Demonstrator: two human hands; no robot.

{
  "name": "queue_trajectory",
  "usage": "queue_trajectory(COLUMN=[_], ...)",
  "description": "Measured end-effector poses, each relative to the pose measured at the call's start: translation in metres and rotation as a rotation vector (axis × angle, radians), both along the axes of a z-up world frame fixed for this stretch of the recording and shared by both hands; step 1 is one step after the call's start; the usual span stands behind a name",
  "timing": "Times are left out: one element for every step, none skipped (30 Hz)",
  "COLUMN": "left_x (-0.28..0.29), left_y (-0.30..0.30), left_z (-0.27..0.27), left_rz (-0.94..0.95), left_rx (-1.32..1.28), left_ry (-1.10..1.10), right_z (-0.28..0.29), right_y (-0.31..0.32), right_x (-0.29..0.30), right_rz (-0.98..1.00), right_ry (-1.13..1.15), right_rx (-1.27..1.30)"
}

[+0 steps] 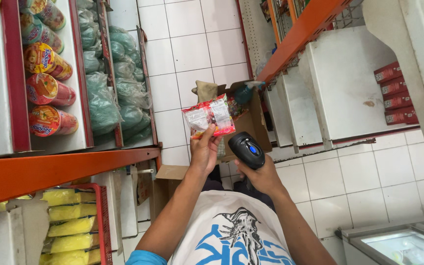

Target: The person unpacks snack packages from a cardboard box, scans them with a barcode scanner, and places them on a refrigerated display shelf. They also wipe the shelf surface with a cloth and move a red crate and empty box.

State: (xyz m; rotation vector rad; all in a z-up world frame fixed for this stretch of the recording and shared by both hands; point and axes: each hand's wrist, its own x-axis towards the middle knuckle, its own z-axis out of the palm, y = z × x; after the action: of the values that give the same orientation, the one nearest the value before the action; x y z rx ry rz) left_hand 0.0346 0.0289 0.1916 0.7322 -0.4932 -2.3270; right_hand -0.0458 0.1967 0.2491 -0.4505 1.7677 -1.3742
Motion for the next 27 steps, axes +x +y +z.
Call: queue_trajectory(left_x=[-0.001, -0.001, -0.001, -0.001, -0.001, -0.001, -0.001, -0.002, -0.002, -0.002, -0.003, -0.003, -0.004, -0.004, -0.004, -0.005, -0.006, -0.006, -0.006, -0.006, -0.006, -0.003, 0.0, 0.0, -0.001, 0.001, 0.003], left_y=[0.0, 0.0, 0.0, 0.0, 0.0, 0.0, 0.0, -0.001, -0.001, -0.001, -0.002, -0.002, -0.002, -0.002, -0.002, -0.002, -0.002, -0.002, -0.003, -0.005, -0.006, -0.008, -0.01, -0.013, -0.017, -0.018, -0.018], left_z=[-0.002, -0.003, -0.005, -0.006, -0.007, -0.008, -0.009, -0.009, -0.008, -0.007, -0.007, -0.006, -0.005, -0.006, -0.006, -0.008, -0.011, -0.014, -0.018, -0.024, -0.03, -0.038, -0.046, -0.054, -0.064, -0.075, -0.087], left_rz=[0.002, 0.005, 0.008, 0.008, 0.007, 0.005, 0.006, 0.005, 0.005, 0.006, 0.007, 0.007, 0.01, 0.013, 0.015, 0.014, 0.013, 0.012, 0.012, 0.014, 0.015, 0.032, 0.05, 0.066, 0.054, 0.039, 0.025], left_rx=[0.003, 0.007, 0.01, 0.014, 0.018, 0.022, 0.018, 0.015, 0.011, 0.013, 0.016, 0.019, 0.011, 0.003, -0.005, -0.002, 0.002, 0.006, 0.019, 0.032, 0.044, -0.014, -0.072, -0.133, -0.145, -0.153, -0.162], left_ry=[-0.003, -0.006, -0.01, -0.009, -0.007, -0.005, -0.007, -0.007, -0.007, -0.011, -0.014, -0.017, -0.018, -0.019, -0.021, -0.03, -0.039, -0.048, -0.047, -0.045, -0.044, -0.108, -0.172, -0.232, -0.308, -0.388, -0.469], right_z=[0.0, -0.001, -0.001, -0.001, -0.001, -0.001, 0.0, 0.001, 0.001, 0.002, 0.003, 0.003, 0.003, 0.003, 0.003, 0.003, 0.002, 0.0, -0.003, -0.008, -0.015, -0.025, -0.038, -0.055, -0.075, -0.1, -0.127], right_y=[-0.001, -0.001, -0.001, -0.002, -0.003, -0.003, -0.003, -0.004, -0.004, -0.005, -0.006, -0.006, -0.007, -0.007, -0.007, -0.007, -0.006, -0.005, -0.004, -0.004, -0.002, -0.001, -0.001, -0.001, -0.004, -0.009, -0.011], right_x=[0.0, 0.0, 0.0, 0.0, 0.0, -0.001, -0.001, -0.001, -0.002, -0.003, -0.003, -0.004, -0.005, -0.005, -0.005, -0.006, -0.007, -0.008, -0.01, -0.013, -0.017, -0.022, -0.028, -0.038, -0.05, -0.061, -0.069], right_rz=[0.002, 0.004, 0.006, 0.01, 0.013, 0.016, 0.016, 0.015, 0.014, 0.015, 0.016, 0.017, 0.02, 0.022, 0.024, 0.02, 0.015, 0.01, 0.004, -0.002, -0.008, -0.055, -0.102, -0.15, -0.139, -0.127, -0.115], right_ry=[0.003, 0.004, 0.005, 0.004, 0.002, 0.0, 0.004, 0.009, 0.015, 0.013, 0.011, 0.009, 0.009, 0.008, 0.008, -0.007, -0.021, -0.036, -0.051, -0.066, -0.081, -0.15, -0.218, -0.282, -0.24, -0.203, -0.166], right_rx=[0.008, 0.018, 0.027, 0.031, 0.035, 0.039, 0.046, 0.053, 0.06, 0.057, 0.055, 0.053, 0.05, 0.048, 0.046, 0.036, 0.026, 0.016, 0.024, 0.031, 0.039, 0.015, -0.008, -0.034, 0.06, 0.158, 0.256])
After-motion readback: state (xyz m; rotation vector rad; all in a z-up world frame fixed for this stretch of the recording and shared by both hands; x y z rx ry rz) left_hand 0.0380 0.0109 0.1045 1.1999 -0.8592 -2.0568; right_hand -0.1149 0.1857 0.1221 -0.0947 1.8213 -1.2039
